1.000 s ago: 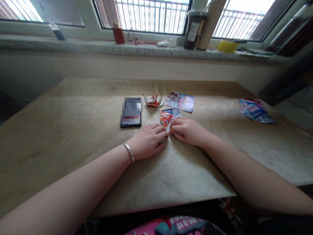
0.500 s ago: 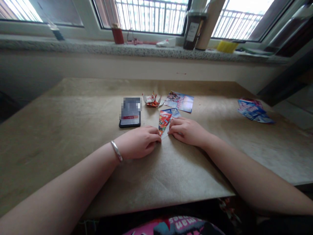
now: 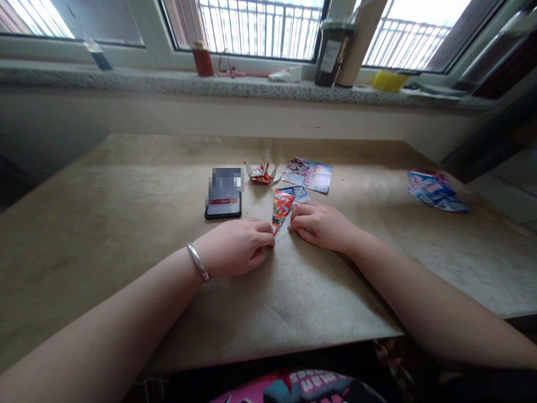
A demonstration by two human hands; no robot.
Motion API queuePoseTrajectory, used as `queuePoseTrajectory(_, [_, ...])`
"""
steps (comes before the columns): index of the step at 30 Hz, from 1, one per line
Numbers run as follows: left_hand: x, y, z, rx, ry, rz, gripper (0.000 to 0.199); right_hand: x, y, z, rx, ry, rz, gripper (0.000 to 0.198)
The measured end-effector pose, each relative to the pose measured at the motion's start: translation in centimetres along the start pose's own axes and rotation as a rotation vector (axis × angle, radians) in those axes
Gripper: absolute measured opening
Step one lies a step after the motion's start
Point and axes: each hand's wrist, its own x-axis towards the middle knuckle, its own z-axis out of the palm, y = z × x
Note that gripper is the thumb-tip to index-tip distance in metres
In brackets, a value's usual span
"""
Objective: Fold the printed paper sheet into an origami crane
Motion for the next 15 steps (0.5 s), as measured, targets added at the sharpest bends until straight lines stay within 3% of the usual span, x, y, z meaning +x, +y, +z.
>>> queuePoseTrajectory(7, [0.19, 0.86, -0.01, 0.133, 0.004, -0.044, 0.019, 0.08, -0.10, 0.02, 0.003, -0.005, -0.003, 0.022])
queuePoseTrajectory(15, [0.18, 0.01, 0.46, 0.016, 0.051, -0.026, 0.021, 0.00, -0.15, -0.03, -0.009, -0.017, 0.010, 0.021])
